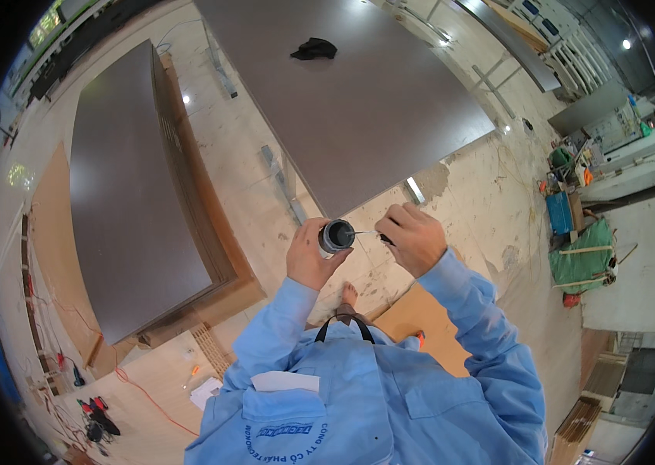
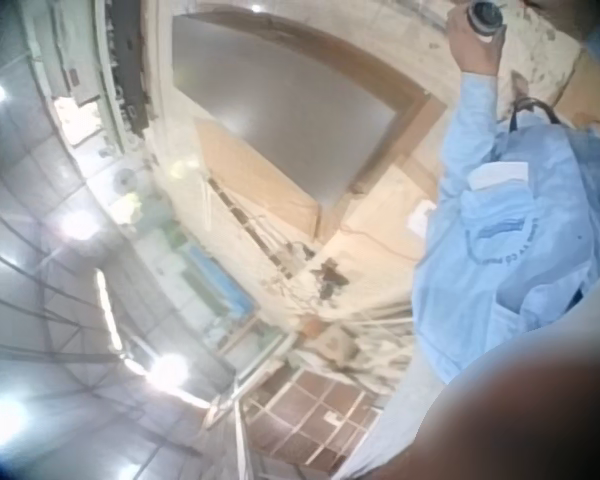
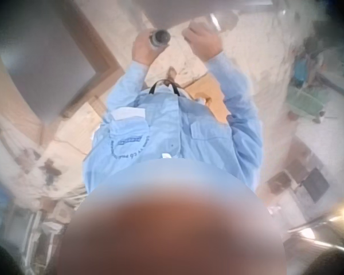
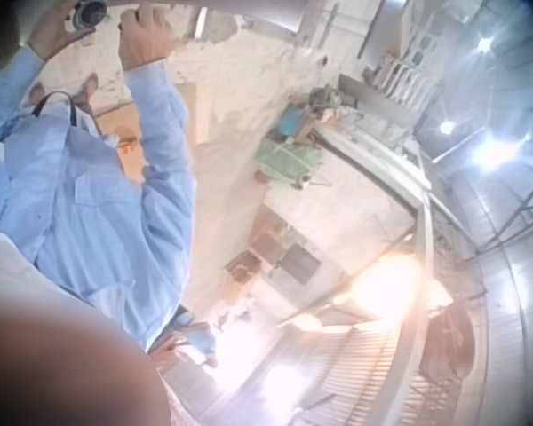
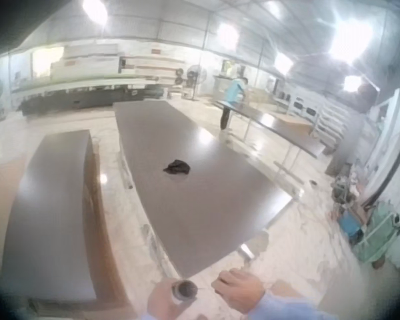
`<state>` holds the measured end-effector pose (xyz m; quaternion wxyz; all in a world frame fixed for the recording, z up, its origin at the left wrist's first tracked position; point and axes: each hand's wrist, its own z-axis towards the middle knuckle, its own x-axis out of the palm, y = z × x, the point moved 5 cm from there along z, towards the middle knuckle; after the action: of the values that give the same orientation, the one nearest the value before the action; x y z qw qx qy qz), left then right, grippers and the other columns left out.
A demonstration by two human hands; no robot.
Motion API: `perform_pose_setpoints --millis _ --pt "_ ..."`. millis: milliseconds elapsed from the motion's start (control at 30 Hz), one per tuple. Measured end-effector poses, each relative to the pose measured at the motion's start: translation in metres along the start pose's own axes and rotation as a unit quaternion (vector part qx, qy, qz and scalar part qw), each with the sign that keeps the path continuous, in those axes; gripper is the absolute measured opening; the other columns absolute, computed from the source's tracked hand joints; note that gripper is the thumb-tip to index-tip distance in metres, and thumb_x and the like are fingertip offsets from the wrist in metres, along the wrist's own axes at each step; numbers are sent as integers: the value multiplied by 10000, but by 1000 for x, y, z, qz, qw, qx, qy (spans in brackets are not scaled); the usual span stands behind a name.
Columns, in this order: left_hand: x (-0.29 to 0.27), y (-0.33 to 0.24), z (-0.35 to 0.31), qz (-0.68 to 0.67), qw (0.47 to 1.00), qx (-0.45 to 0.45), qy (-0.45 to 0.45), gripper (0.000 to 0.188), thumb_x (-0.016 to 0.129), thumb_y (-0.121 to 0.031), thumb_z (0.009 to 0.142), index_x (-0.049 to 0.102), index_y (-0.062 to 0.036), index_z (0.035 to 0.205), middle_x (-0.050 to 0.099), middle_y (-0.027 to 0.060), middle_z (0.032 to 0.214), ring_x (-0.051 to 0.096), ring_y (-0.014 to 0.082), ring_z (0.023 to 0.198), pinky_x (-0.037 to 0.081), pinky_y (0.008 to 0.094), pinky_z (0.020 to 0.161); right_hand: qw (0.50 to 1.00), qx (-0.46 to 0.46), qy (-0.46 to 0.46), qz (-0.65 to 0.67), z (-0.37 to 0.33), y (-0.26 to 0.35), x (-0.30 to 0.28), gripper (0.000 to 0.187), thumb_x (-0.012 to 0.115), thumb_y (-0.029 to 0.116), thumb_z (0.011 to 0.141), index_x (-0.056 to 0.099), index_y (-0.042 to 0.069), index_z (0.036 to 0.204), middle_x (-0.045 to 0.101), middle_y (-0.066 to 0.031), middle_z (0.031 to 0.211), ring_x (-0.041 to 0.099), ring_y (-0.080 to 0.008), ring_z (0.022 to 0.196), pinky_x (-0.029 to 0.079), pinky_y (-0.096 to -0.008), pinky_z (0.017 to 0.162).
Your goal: The person applies a dark sealant to the edges of a large flat panel using a small brush and a cloth. They repeatedly dip the brush into a can, wipe the panel edge, and later pour liquid from a plastic bottle into the can and stir the mixture.
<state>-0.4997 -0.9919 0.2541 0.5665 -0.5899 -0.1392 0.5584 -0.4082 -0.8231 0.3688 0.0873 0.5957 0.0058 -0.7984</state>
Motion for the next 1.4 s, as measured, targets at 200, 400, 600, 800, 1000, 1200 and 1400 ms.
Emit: perform_pose_setpoints --millis 200,400,600,800,1000,1200,1400 --pt "1 9 9 -5 998 -60 9 624 953 -243 720 633 -76 1230 680 108 1161 673 302 1044 558 396 846 984 144 1 108 -57 -65 42 143 762 127 827 690 137 949 652 -30 944 670 -248 916 574 -384 737" --pt "-20 13 -2 29 995 -98 11 604 947 -162 731 632 -59 1237 704 86 1127 684 207 1016 559 345 863 810 448 -143 351 -144 -204 162 152 786 158 886 786 84 1018 753 -110 1009 728 -303 960 567 -371 861" --pt "-12 4 -19 40 987 -149 52 595 934 -102 714 623 -62 1219 683 88 1157 670 220 1021 551 351 871 702 547 -305 340 -162 -321 246 185 791 180 900 795 61 1043 775 -134 1050 744 -286 969 566 -371 899" --pt "10 -17 -17 69 981 -159 83 593 928 -88 703 626 -59 1212 676 72 1134 657 197 1039 532 336 907 700 515 -361 337 -143 -368 264 127 791 135 899 793 86 1016 764 -116 1021 737 -292 974 562 -365 903" --pt "26 -30 -13 75 979 -164 97 596 932 -97 708 624 -57 1217 670 72 1147 657 201 1039 535 340 905 716 491 -356 347 -141 -379 265 104 789 137 906 797 99 1002 750 -97 988 729 -285 963 556 -364 878" --pt "29 -28 -15 89 978 -162 99 604 941 -115 714 620 -61 1223 668 73 1152 653 203 1039 535 333 882 768 451 -229 392 -133 -365 268 101 792 139 906 798 94 996 744 -96 973 723 -285 964 553 -366 879" --pt "27 -31 -21 102 975 -172 99 609 946 -123 714 619 -65 1224 669 77 1153 653 207 1033 530 331 880 739 470 -306 373 -134 -379 261 112 785 147 906 803 93 1002 758 -107 1005 726 -299 983 556 -386 891"
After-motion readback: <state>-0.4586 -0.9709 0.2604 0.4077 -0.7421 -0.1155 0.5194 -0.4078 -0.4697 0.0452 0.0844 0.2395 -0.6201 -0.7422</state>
